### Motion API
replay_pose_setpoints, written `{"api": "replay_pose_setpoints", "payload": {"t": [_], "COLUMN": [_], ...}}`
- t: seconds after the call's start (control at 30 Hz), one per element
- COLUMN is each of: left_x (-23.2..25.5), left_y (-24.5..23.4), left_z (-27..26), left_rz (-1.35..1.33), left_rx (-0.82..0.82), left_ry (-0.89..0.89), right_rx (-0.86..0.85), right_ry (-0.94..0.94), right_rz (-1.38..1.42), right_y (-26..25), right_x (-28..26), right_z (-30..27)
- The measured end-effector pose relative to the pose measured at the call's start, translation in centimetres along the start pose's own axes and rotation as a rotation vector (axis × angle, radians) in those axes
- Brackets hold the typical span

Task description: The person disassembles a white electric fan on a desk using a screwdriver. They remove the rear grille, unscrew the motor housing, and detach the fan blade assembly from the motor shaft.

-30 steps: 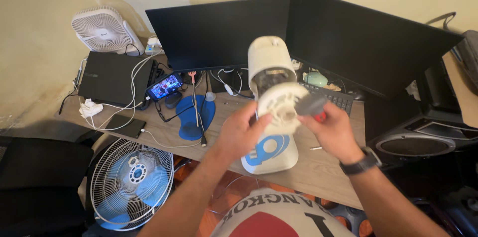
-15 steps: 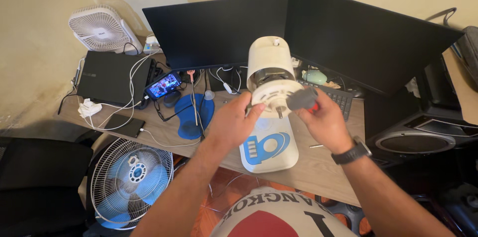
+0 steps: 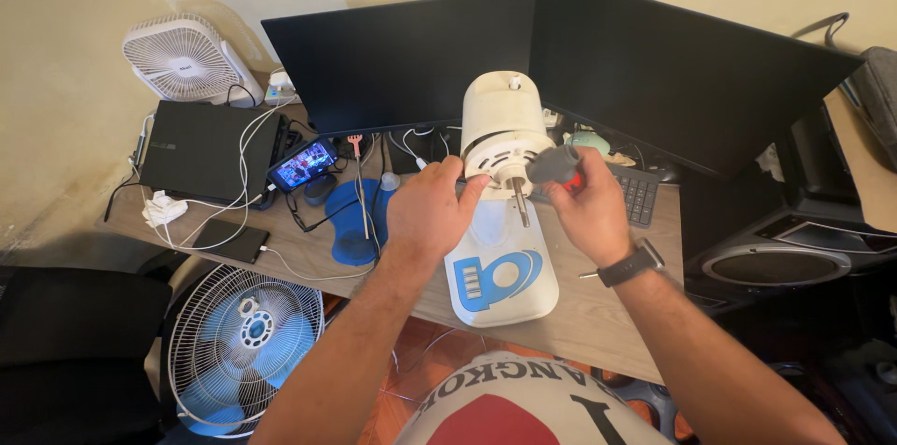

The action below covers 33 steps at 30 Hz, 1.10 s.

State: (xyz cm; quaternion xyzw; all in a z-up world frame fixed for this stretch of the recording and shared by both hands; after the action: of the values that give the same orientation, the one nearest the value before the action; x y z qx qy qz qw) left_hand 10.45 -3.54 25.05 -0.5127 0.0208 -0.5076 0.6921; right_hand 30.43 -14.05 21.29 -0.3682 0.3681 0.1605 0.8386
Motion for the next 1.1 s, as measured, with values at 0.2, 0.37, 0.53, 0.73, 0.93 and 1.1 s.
{"api": "replay_pose_setpoints", "payload": {"t": [0.2,0.37,0.53,0.73,0.93,1.1], "left_x": [-0.1,-0.7,-0.8,-1.0,-0.9,-2.2], "left_y": [-0.3,-0.2,0.3,0.6,-0.4,-1.7], "left_z": [0.4,0.6,0.6,0.9,1.9,4.1], "left_rz": [0.01,-0.103,-0.067,-0.078,-0.164,-0.295], "left_rx": [0.02,-0.012,0.05,0.031,0.099,-0.199], "left_ry": [-0.077,-0.001,0.036,0.078,0.117,0.039], "right_rx": [0.026,0.058,0.063,0.071,0.069,0.0], "right_ry": [-0.013,-0.046,0.014,-0.021,-0.054,0.005], "right_rz": [-0.117,-0.165,-0.209,-0.337,-0.238,0.056], "right_y": [0.1,0.2,0.1,-0.2,-0.3,0.5], "right_x": [-0.4,-0.6,-0.6,-0.6,0.0,1.3], "right_z": [0.5,0.2,0.5,0.5,0.9,1.4]}}
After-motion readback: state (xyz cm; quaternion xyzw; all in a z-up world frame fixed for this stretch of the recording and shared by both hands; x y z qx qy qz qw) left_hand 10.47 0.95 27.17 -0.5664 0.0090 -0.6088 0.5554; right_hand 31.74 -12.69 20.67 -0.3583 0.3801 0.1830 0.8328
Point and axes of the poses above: each hand's wrist, its own z-axis towards the middle knuckle, its own y-axis out of the palm, x = y × z, the point moved 1 cm from there along z, towards the middle knuckle, and after that the axes turned 7 degrees about -z, right-handed, at the moved point
